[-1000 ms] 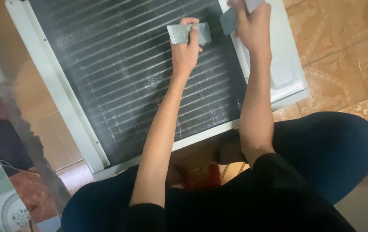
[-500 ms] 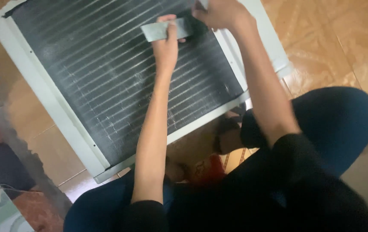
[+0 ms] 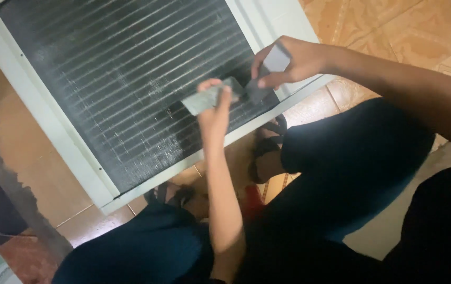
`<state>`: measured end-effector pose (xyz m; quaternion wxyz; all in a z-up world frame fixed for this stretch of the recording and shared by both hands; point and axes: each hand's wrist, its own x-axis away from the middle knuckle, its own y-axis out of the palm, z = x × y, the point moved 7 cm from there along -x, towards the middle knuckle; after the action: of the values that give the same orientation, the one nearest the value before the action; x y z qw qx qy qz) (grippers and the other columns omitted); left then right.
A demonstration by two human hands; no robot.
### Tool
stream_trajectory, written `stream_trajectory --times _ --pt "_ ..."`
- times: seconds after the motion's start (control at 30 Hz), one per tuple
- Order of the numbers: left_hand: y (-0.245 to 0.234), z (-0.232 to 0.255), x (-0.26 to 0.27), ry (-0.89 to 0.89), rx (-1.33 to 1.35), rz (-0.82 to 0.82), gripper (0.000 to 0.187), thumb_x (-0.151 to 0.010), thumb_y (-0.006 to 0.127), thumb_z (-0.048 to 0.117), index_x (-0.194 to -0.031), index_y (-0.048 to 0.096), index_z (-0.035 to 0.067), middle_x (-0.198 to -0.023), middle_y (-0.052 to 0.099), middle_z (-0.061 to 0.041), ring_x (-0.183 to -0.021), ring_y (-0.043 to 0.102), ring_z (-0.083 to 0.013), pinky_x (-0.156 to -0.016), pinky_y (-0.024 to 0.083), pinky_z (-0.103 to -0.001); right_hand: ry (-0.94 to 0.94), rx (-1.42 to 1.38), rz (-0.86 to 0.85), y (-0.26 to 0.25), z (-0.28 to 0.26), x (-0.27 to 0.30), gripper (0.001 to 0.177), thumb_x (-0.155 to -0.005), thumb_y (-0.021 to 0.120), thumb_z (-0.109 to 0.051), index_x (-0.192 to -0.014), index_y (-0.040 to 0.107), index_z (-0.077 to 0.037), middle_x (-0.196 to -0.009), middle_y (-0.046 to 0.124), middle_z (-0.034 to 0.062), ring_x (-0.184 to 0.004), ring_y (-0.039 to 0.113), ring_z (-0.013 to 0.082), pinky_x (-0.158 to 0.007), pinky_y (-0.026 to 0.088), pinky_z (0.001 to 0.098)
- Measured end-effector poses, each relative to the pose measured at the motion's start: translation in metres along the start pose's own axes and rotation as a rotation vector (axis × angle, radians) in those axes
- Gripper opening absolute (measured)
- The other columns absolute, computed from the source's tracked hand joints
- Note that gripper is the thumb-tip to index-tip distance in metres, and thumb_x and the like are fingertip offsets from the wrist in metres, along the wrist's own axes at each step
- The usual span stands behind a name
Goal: Using small metal plates to manually straighten the bent aluminum fins on an air conditioner condenser coil.
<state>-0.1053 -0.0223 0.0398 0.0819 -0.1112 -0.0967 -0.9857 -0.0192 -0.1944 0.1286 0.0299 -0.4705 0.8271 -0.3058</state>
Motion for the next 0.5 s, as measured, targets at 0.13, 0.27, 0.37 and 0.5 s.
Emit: stream_trajectory --times 0.13,0.27,0.37,0.5 --pt "0.03 -0.011 0.024 0.031 0.115 -0.075 0.028 -0.096 0.064 0.005 -0.121 0.052 0.009 -0.105 0.063 -0.009 -0.09 0.065 -0.0158 -0.084 0.055 -0.029 0.124 -0.16 0.134 0.002 0.044 0.021 0.019 -0.093 0.065 0.001 -0.111 0.069 -0.002 -0.09 0.073 0.0114 -0.07 0.073 0.02 -0.07 0.059 0.0291" --pt "0.028 -0.021 0.031 0.052 -0.141 -0.013 0.033 -0.089 0.067 0.004 -0.12 0.057 0.011 -0.11 0.065 -0.006 -0.095 0.063 -0.0174 -0.087 0.053 -0.03 0.151 -0.148 0.222 0.004 0.06 0.03 0.024 -0.088 0.061 -0.001 -0.111 0.069 -0.006 -0.105 0.071 0.0089 -0.092 0.072 0.0222 -0.087 0.058 0.0328" --pt "0.031 -0.019 0.029 0.13 -0.209 -0.013 0.033 -0.086 0.064 0.0 -0.117 0.059 0.01 -0.111 0.066 -0.005 -0.095 0.063 -0.0181 -0.088 0.052 -0.03 0.158 -0.068 0.169 0.009 0.046 0.031 0.021 -0.083 0.072 -0.005 -0.104 0.072 -0.008 -0.095 0.071 0.0038 -0.087 0.066 0.0179 -0.086 0.051 0.0311" --pt "0.033 -0.014 0.031 0.187 -0.359 0.048 0.031 -0.081 0.064 -0.002 -0.109 0.061 0.01 -0.106 0.068 -0.004 -0.094 0.066 -0.0211 -0.089 0.053 -0.033 0.136 -0.037 0.109 0.014 0.043 0.029 0.022 -0.08 0.074 -0.006 -0.101 0.073 -0.006 -0.092 0.073 0.0062 -0.082 0.066 0.0188 -0.081 0.052 0.0305"
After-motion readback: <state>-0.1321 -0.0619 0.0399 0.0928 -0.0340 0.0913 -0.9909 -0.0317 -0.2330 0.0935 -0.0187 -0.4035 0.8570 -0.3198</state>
